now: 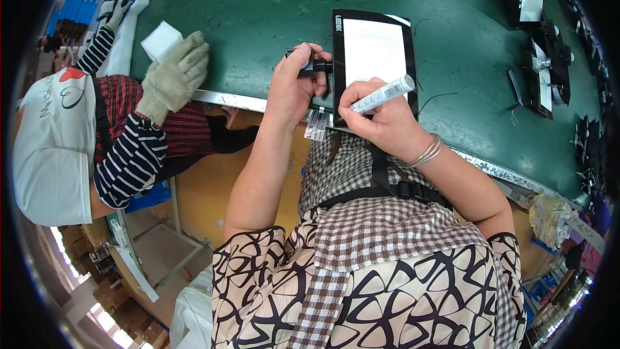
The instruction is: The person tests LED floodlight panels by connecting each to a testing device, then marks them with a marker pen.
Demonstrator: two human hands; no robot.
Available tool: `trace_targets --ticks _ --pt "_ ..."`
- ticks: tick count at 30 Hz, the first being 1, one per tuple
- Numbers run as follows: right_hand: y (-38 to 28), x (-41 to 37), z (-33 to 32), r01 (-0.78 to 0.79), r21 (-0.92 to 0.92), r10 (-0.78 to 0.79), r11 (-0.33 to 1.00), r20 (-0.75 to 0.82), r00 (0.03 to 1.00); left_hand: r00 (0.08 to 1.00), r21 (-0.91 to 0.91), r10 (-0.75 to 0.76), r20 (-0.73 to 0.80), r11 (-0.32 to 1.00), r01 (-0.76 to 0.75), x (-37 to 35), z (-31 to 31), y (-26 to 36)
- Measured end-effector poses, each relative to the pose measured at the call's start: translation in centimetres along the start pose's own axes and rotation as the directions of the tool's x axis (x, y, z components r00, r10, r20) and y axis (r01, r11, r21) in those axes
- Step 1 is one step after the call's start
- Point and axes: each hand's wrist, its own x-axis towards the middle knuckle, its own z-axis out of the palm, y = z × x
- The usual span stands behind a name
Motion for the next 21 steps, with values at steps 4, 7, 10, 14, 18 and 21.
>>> trace_targets --ticks 4,7,10,14,18,21 --pt "0.1 -0.2 0.1 0.059 -0.013 -0.059 0.998 0.014 0.998 1.0 0.003 0.003 0.004 1.0 -0.003 -0.1 0.1 0.1" --pt "0.1 -0.2 -0.5 0.014 0.145 -0.017 0.989 0.016 1.0 1.0 -0.008 0.002 0.009 1.0 -0.002 -0.1 -0.1 0.0" --pt "-0.1 0.1 -2.0 -0.038 0.427 0.088 0.904 -0.099 0.991 1.0 -0.022 -0.01 0.02 1.0 0.01 0.0 -0.2 -0.1" --pt "0.9 2.6 -4.0 0.016 0.51 0.128 0.86 -0.247 0.96 0.998 0.014 0.014 0.061 1.0 -0.015 -0.1 -0.4 -0.3" --pt "2.1 5.9 -5.0 0.041 0.411 0.104 0.91 -0.325 0.94 0.998 0.004 0.012 0.063 1.0 -0.012 0.0 -0.3 -0.5" --pt "2.7 7.7 -4.9 0.036 0.373 0.098 0.927 -0.334 0.937 0.998 0.006 0.009 0.061 1.0 -0.009 -0.1 -0.2 -0.4"
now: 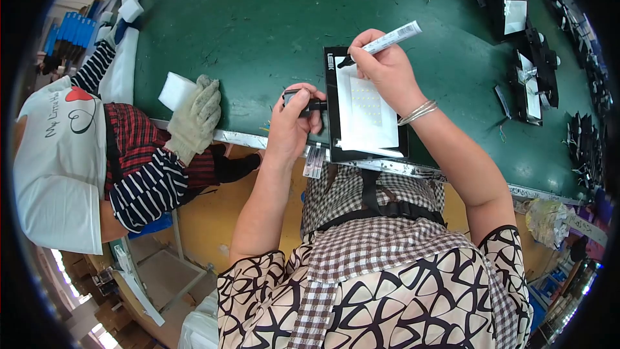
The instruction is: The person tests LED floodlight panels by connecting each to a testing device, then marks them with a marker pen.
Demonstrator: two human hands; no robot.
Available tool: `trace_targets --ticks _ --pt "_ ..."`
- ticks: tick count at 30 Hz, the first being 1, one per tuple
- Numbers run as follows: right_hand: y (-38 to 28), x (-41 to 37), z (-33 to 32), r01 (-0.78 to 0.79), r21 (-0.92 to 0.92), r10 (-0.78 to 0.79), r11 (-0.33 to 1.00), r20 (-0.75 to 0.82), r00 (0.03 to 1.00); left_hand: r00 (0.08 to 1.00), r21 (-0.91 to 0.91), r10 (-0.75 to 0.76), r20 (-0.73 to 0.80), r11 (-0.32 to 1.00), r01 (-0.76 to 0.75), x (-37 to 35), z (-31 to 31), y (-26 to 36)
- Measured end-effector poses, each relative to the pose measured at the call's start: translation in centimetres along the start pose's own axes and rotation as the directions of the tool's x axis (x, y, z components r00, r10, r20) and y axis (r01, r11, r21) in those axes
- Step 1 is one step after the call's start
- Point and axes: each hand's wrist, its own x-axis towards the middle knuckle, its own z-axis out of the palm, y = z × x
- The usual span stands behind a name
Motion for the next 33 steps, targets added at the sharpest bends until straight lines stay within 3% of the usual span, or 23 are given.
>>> trace_targets --ticks 16,22,28,33 --pt "0.4 0.3 1.7 0.031 -0.198 0.005 0.98 0.174 0.985 0.997 -0.006 -0.033 -0.068 0.999 0.033 -0.3 0.2 0.3" --pt "0.5 0.4 2.1 0.061 -0.22 -0.037 0.974 0.111 0.993 0.997 -0.006 -0.03 -0.072 1.0 0.029 -0.3 0.2 0.2" --pt "0.7 0.2 1.6 0.074 -0.206 -0.038 0.976 0.174 0.984 0.997 -0.004 -0.024 -0.07 1.0 0.024 -0.3 0.1 0.2" --pt "0.6 0.4 2.1 0.066 -0.215 -0.046 0.974 0.1 0.994 0.997 -0.005 -0.031 -0.076 1.0 0.031 -0.3 0.1 0.3"
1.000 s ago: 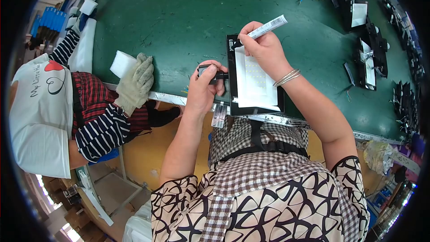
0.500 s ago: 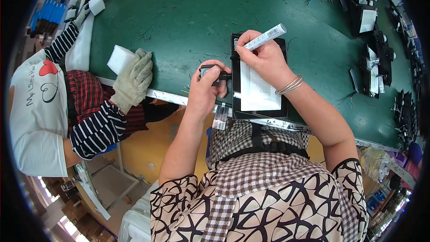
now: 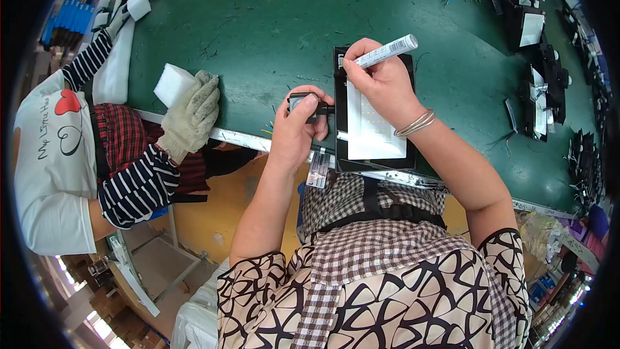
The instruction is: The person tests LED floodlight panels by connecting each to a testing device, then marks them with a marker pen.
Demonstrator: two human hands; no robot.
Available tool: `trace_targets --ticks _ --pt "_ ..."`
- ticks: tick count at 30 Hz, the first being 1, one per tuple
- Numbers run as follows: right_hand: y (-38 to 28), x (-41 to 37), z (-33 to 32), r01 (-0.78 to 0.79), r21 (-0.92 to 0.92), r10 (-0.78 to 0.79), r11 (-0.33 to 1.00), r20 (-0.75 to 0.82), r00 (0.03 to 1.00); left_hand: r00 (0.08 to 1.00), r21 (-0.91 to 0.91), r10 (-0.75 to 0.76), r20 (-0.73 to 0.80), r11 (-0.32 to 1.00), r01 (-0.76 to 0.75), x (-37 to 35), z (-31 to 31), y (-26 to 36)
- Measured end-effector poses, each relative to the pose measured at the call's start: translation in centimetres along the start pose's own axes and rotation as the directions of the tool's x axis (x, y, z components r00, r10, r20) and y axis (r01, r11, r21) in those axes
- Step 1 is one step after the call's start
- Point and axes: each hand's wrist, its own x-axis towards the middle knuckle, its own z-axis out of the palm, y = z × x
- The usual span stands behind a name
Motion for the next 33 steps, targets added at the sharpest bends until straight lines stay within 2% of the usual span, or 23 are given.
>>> trace_targets --ticks 4,7,10,14,19,22,23,25,29,30,31,33 --pt "-0.1 0.3 -0.1 -0.072 0.118 0.076 0.99 -0.035 0.996 1.0 0.006 0.006 0.005 1.0 -0.006 0.1 0.0 0.0" --pt "-0.3 0.9 0.0 -0.063 0.155 0.076 0.986 -0.08 0.994 1.0 0.009 0.007 -0.001 1.0 -0.007 0.0 0.1 0.0" --pt "-0.5 0.9 -0.1 -0.077 0.169 0.081 0.982 -0.015 0.997 1.0 0.011 0.004 0.0 1.0 -0.004 0.0 0.0 0.0" --pt "-0.6 0.3 0.0 -0.053 0.062 0.053 0.997 0.008 0.999 1.0 -0.059 -0.006 0.007 0.998 0.007 -0.1 0.0 0.1" --pt "-0.8 0.1 0.2 0.012 -0.066 -0.009 0.998 0.043 0.999 1.0 0.01 -0.009 -0.004 1.0 0.009 -0.2 0.0 0.2" --pt "-1.6 -0.1 0.4 0.105 -0.247 -0.09 0.963 0.072 0.993 1.0 0.004 -0.004 -0.007 1.0 0.004 -0.1 0.1 0.2" --pt "-1.5 0.0 0.3 0.25 -0.317 -0.226 0.915 0.11 0.968 1.0 0.002 -0.002 -0.009 1.0 0.002 -0.1 0.1 0.2" --pt "-1.4 0.5 0.3 0.514 -0.429 -0.469 0.742 0.216 0.857 1.0 0.009 -0.01 -0.016 1.0 0.01 -0.1 -0.1 0.1" --pt "-1.8 1.3 0.0 0.486 -0.431 -0.484 0.761 0.123 0.866 1.0 -0.05 -0.006 -0.011 0.999 0.005 -0.2 0.2 0.2" --pt "-1.5 1.1 0.1 0.337 -0.335 -0.37 0.88 -0.039 0.928 1.0 -0.026 -0.001 -0.009 1.0 0.001 -0.1 0.2 0.2" --pt "-1.4 1.2 0.0 0.212 -0.146 -0.231 0.966 -0.13 0.964 1.0 -0.003 0.003 -0.009 1.0 -0.003 -0.1 0.1 0.1" --pt "-1.5 1.7 -0.8 0.119 -0.048 -0.125 0.992 -0.154 0.98 1.0 0.018 0.008 -0.01 1.0 -0.008 -0.1 0.1 0.0"
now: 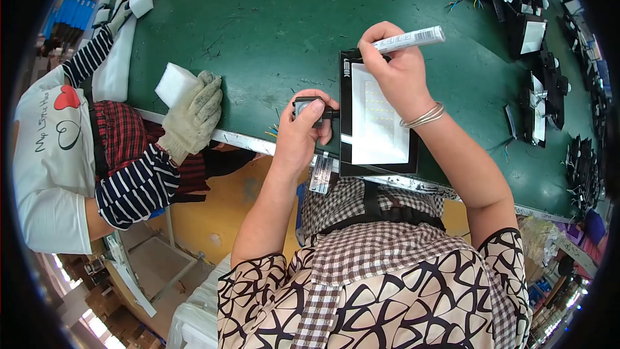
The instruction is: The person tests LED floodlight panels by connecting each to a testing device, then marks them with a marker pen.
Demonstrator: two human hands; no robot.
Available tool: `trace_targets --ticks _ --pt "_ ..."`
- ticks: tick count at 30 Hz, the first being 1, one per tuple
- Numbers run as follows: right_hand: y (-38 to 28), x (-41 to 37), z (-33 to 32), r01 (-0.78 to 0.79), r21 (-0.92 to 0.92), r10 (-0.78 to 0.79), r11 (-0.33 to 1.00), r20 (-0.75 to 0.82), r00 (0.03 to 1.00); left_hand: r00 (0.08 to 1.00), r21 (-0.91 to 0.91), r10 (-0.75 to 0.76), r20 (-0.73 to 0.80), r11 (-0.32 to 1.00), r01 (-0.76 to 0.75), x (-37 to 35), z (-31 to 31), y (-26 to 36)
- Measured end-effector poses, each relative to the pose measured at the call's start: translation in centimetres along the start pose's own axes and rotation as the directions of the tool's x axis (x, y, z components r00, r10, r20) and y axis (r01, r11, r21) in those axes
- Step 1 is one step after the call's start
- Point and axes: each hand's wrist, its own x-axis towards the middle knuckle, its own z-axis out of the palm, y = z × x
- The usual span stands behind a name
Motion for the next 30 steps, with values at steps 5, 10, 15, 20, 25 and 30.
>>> trace_targets --ticks 5,10,15,20,25,30 --pt "1.3 0.4 0.1 -0.145 0.142 0.133 0.979 0.09 0.987 1.0 0.01 0.011 0.002 1.0 -0.011 -0.1 0.1 0.1" --pt "1.8 0.7 0.6 -0.177 0.114 0.167 0.977 0.091 0.982 1.0 0.001 0.006 0.009 1.0 -0.006 -0.1 0.0 0.1" --pt "1.4 1.1 0.7 -0.182 0.039 0.177 0.983 0.106 0.978 1.0 0.007 0.003 -0.004 1.0 -0.003 -0.2 0.1 0.2" --pt "1.4 1.2 1.0 -0.169 0.004 0.168 0.986 0.085 0.982 1.0 -0.005 -0.018 -0.013 1.0 0.018 -0.2 -0.1 0.2" --pt "1.5 1.2 0.8 -0.171 -0.006 0.171 0.985 0.107 0.979 1.0 0.012 -0.003 -0.018 1.0 0.003 -0.4 0.0 0.2" --pt "1.1 1.7 1.0 -0.109 -0.109 0.122 0.988 0.124 0.985 1.0 -0.001 -0.005 -0.015 1.0 0.005 -0.6 0.1 0.4"
